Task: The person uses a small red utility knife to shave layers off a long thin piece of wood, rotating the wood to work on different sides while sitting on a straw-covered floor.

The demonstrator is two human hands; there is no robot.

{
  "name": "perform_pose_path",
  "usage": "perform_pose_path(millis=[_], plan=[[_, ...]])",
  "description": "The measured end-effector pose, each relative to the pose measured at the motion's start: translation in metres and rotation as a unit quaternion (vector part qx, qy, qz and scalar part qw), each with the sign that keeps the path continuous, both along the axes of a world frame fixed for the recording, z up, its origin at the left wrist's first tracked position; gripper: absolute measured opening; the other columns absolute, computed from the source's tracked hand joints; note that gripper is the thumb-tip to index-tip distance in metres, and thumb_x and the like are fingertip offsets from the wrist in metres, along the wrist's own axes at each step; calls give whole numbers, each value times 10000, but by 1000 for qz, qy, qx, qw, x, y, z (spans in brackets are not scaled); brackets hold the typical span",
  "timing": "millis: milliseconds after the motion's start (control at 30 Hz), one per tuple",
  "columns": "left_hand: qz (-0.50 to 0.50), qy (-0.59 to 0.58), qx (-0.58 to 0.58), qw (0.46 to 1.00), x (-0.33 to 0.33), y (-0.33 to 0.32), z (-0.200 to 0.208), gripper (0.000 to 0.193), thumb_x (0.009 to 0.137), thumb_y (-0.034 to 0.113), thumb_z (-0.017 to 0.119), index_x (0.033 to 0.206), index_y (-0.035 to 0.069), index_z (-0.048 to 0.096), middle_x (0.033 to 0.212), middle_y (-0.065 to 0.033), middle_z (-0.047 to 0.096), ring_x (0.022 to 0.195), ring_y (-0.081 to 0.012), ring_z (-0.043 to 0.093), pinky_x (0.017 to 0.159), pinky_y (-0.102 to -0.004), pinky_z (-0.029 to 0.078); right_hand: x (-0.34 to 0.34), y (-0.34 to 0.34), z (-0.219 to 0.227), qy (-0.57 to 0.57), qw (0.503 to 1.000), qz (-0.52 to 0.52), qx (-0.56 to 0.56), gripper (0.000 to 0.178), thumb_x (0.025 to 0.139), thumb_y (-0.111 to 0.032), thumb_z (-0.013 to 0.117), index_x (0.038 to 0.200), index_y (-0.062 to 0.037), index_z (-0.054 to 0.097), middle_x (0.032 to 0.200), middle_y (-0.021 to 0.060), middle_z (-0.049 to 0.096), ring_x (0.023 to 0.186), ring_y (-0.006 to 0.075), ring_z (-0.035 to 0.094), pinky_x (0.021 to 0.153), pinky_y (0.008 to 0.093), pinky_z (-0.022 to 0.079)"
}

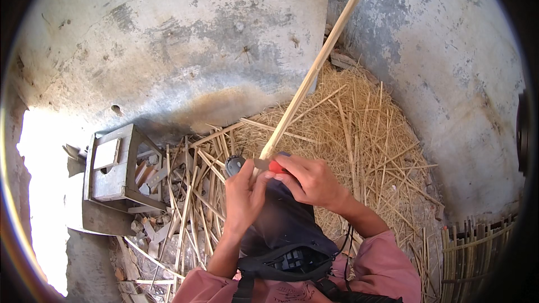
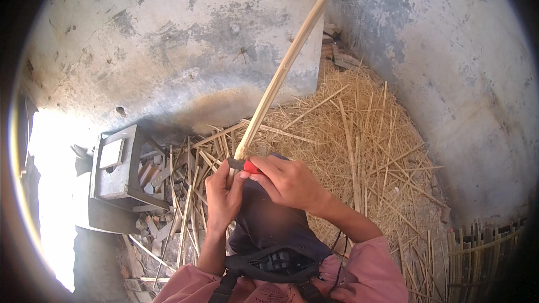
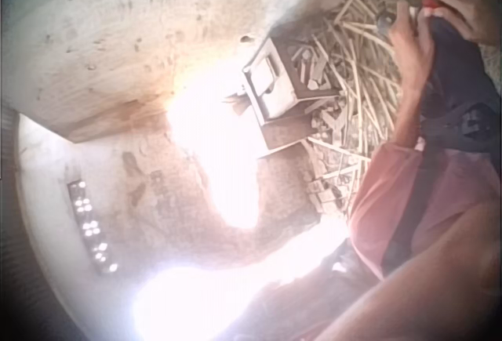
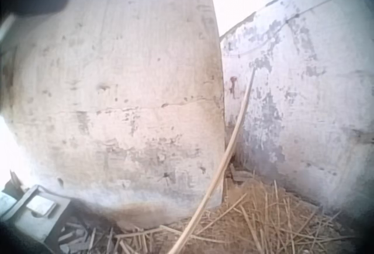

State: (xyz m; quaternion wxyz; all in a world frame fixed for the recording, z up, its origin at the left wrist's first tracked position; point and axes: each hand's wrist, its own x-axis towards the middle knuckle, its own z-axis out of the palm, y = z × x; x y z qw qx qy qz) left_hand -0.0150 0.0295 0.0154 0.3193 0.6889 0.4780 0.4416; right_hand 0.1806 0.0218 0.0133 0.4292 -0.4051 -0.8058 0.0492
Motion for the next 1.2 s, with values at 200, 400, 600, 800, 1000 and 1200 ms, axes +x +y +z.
perform_pose_path(millis=[200,400,600,800,1000,1200], plan=[[29,-21,26,999,4,5,-7,224,1038,181,731,963,-16,657,603,35,441,603,-24,339,502,-266,250,-5,4,5,-10,1000,-14,11,344,1012,-218,694,1305,-41,651,983,114,732,774,308,745,604,406,579],[47,-21,9,999,8,12,-20,242,1044,218,723,997,-18,693,614,47,455,629,-21,356,516,-260,274,-8,7,0,12,999,-39,26,342,1020,-205,674,1316,-35,642,1015,136,731,784,324,748,608,410,587],[67,14,-1,998,9,11,-20,256,1014,229,760,978,-21,715,628,35,491,639,-32,381,526,-259,315,-9,0,0,0,999,-55,-4,309,1027,-194,660,1290,-35,632,972,129,704,783,320,739,599,416,574],[74,23,20,997,8,13,-20,290,1002,249,775,916,-16,694,595,-16,475,612,-54,370,518,-278,321,-13,0,-6,-1,997,-77,9,329,1008,-214,709,1275,-25,676,885,106,708,705,287,722,573,390,566],[81,34,-3,996,13,11,-18,265,969,288,795,942,38,712,610,-169,607,496,-290,566,529,-376,457,-13,4,-15,27,997,-75,13,347,1037,-191,658,1339,-23,633,929,135,696,751,311,728,584,409,565],[65,31,-45,996,13,7,-20,314,982,305,793,936,11,692,577,-107,566,502,-151,519,529,-337,444,-10,7,-1,75,992,-104,16,348,1039,-195,657,1345,-30,638,953,152,724,766,323,736,609,406,569]])
